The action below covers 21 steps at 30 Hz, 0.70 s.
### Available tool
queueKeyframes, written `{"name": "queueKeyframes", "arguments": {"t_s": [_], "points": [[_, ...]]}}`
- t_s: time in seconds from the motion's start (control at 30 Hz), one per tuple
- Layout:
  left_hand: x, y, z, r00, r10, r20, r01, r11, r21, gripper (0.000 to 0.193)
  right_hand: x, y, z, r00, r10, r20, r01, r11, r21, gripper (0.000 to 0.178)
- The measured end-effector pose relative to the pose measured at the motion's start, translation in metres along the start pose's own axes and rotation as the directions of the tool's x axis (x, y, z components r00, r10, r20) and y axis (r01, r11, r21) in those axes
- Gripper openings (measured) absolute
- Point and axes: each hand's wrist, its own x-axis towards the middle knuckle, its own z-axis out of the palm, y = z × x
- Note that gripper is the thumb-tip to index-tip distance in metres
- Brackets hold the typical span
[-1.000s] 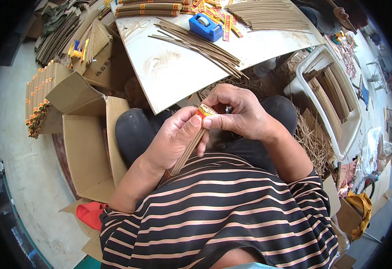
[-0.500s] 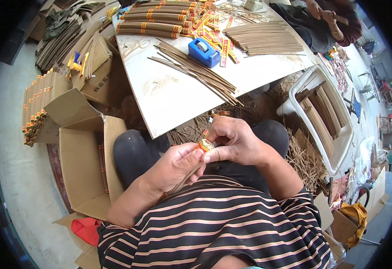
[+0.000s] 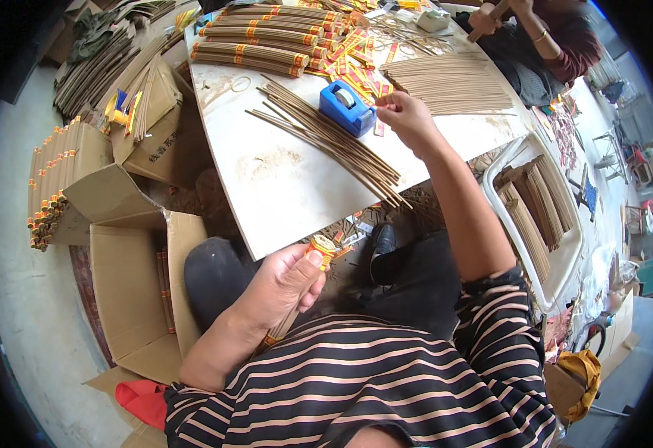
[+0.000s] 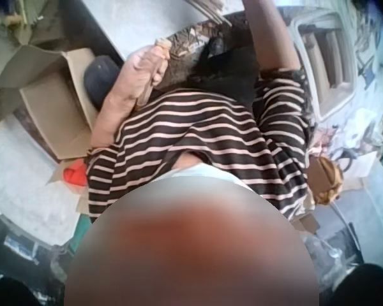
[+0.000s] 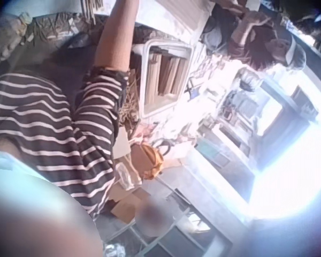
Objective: The person gathers thin wooden sticks, aligns them into bundles, and wraps each bundle with a colorful paper band. The person places the finished bundles into a cardboard box.
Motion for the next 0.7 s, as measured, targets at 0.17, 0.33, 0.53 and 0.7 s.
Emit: {"name": "queueKeyframes", "arguments": {"t_s": [0.17, 0.33, 0.53, 0.7], "points": [[0.008, -0.003, -0.007, 0.999, -0.028, 0.015, 0.029, 0.998, -0.049, 0.037, 0.047, -0.028, 0.003, 0.857, 0.403, 0.322, -0.315, 0.903, -0.292, 0.027], [0.012, -0.003, -0.014, 0.999, -0.05, 0.016, 0.052, 0.995, -0.091, 0.037, 0.048, -0.022, 0.011, 0.837, 0.42, 0.351, -0.428, 0.902, -0.058, 0.021], [0.014, -0.004, -0.018, 0.997, -0.057, 0.043, 0.061, 0.994, -0.091, 0.036, 0.029, 0.016, 0.005, 0.885, 0.287, 0.366, -0.433, 0.799, 0.418, 0.018], [0.013, -0.004, -0.018, 0.998, -0.05, 0.047, 0.055, 0.992, -0.117, 0.036, 0.004, 0.012, 0.01, 0.912, 0.303, 0.276, -0.41, 0.706, 0.578, 0.012]]}}
